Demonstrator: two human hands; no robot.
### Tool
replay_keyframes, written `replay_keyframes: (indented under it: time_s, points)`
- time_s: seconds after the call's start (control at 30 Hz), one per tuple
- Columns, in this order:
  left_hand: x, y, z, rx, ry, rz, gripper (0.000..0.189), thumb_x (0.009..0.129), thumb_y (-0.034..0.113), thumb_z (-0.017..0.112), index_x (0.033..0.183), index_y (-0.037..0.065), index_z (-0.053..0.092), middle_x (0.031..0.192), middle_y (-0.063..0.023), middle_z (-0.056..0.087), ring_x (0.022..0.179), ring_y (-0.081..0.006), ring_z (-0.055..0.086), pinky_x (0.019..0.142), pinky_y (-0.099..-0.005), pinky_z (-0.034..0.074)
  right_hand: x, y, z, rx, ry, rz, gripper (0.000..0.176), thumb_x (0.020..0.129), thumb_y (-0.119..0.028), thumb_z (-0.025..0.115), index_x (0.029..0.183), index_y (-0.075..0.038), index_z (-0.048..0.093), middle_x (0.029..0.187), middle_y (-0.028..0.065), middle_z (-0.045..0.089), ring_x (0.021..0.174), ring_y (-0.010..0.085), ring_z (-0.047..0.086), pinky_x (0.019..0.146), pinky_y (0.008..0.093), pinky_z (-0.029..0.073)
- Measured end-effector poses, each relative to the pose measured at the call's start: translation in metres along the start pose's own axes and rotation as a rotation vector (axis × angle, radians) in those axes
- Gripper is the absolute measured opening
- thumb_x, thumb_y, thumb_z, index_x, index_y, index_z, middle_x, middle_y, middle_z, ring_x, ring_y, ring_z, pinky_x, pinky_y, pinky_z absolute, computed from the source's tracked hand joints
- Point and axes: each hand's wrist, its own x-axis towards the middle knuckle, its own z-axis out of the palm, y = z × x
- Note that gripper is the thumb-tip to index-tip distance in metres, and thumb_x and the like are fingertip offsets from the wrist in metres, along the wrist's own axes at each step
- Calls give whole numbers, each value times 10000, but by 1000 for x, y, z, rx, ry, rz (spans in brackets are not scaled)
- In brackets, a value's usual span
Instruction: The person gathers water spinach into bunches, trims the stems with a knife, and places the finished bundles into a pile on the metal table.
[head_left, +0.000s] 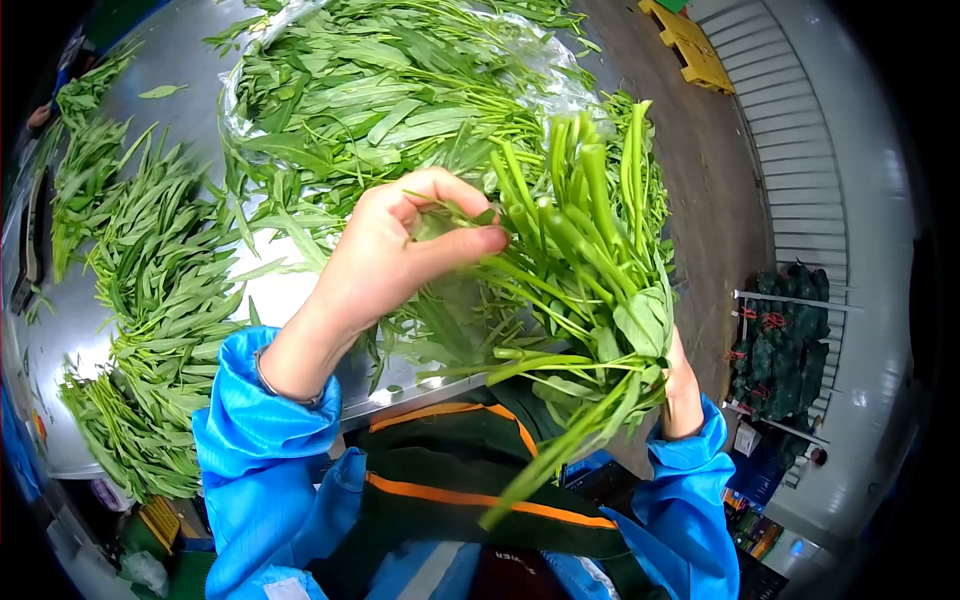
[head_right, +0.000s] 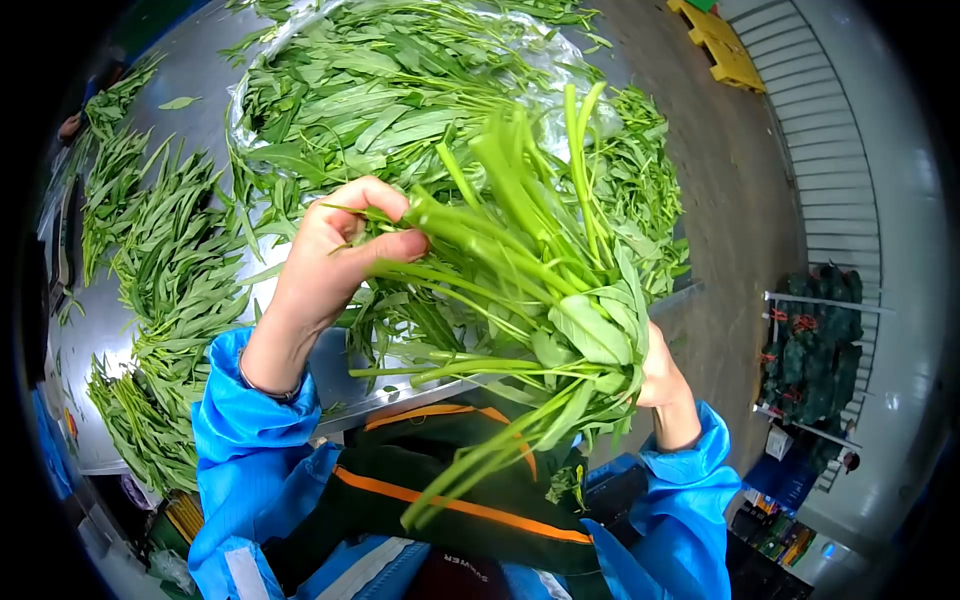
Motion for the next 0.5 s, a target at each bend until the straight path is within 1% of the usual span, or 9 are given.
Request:
replay_keyframes:
  time_s: [0.07,0.1,0.2,0.23,0.3,0.33,0.37,0.43,0.5]
  points:
    - [1,-1,-2,236,-67,242,301,713,-52,695,985,6,580,908,-24,612,880,-121,567,792,-260,464,-3,-4,0,-179,4,-30,841,617,-145,808,1296,46,350,1266,130,486,1126,208,489,983,349,359]
    - [-1,1,-3,247,-124,178,356,732,96,728,1048,10,588,989,-113,631,935,-211,604,805,-301,485,-3,-5,1,-256,-5,-61,826,621,-138,807,1291,45,359,1248,127,501,1117,205,496,979,347,362]
    - [-6,-6,10,238,-313,0,337,739,158,721,1038,44,617,958,-122,645,846,-228,622,782,-275,488,2,-9,0,-536,-26,-137,742,603,-153,808,1218,33,437,1181,112,539,1046,197,534,928,348,414]
    - [-1,-6,6,284,-376,243,254,758,139,697,976,22,641,940,-113,652,798,-181,622,751,-275,492,3,-11,-3,-652,-57,-184,711,594,-156,808,1189,28,465,1163,106,548,1019,196,549,908,353,437]
    - [-2,-11,-10,202,-71,-71,180,765,86,675,926,9,655,929,-74,652,782,-145,612,711,-273,492,0,-11,-13,-654,-29,-192,736,585,-145,813,1205,30,456,1166,108,547,1021,195,545,919,350,426]
    - [-1,-11,-20,-23,-11,29,183,769,53,654,948,14,648,917,-58,648,795,-125,600,707,-262,483,-4,-12,-12,-608,42,-160,772,594,-159,816,1231,42,427,1189,119,533,1055,199,525,946,345,393]
    - [-1,-19,-28,-520,31,98,210,795,68,633,998,14,627,917,-81,647,827,-123,595,742,-257,473,-8,-13,-10,-563,111,-129,810,603,-174,819,1256,54,398,1211,130,519,1090,204,505,972,340,360]
    - [3,-21,-56,-873,137,65,250,815,87,621,1052,14,597,945,-95,639,859,-120,588,771,-254,468,-9,-18,-15,-659,101,-111,833,600,-166,829,1269,51,382,1225,132,510,1101,200,501,975,339,362]
    - [2,1,-39,-204,267,-3,299,818,128,641,1090,21,576,976,-86,631,873,-144,591,785,-259,474,-8,-18,-12,-607,87,-161,858,594,-159,833,1284,47,365,1231,128,507,1095,192,503,975,334,364]
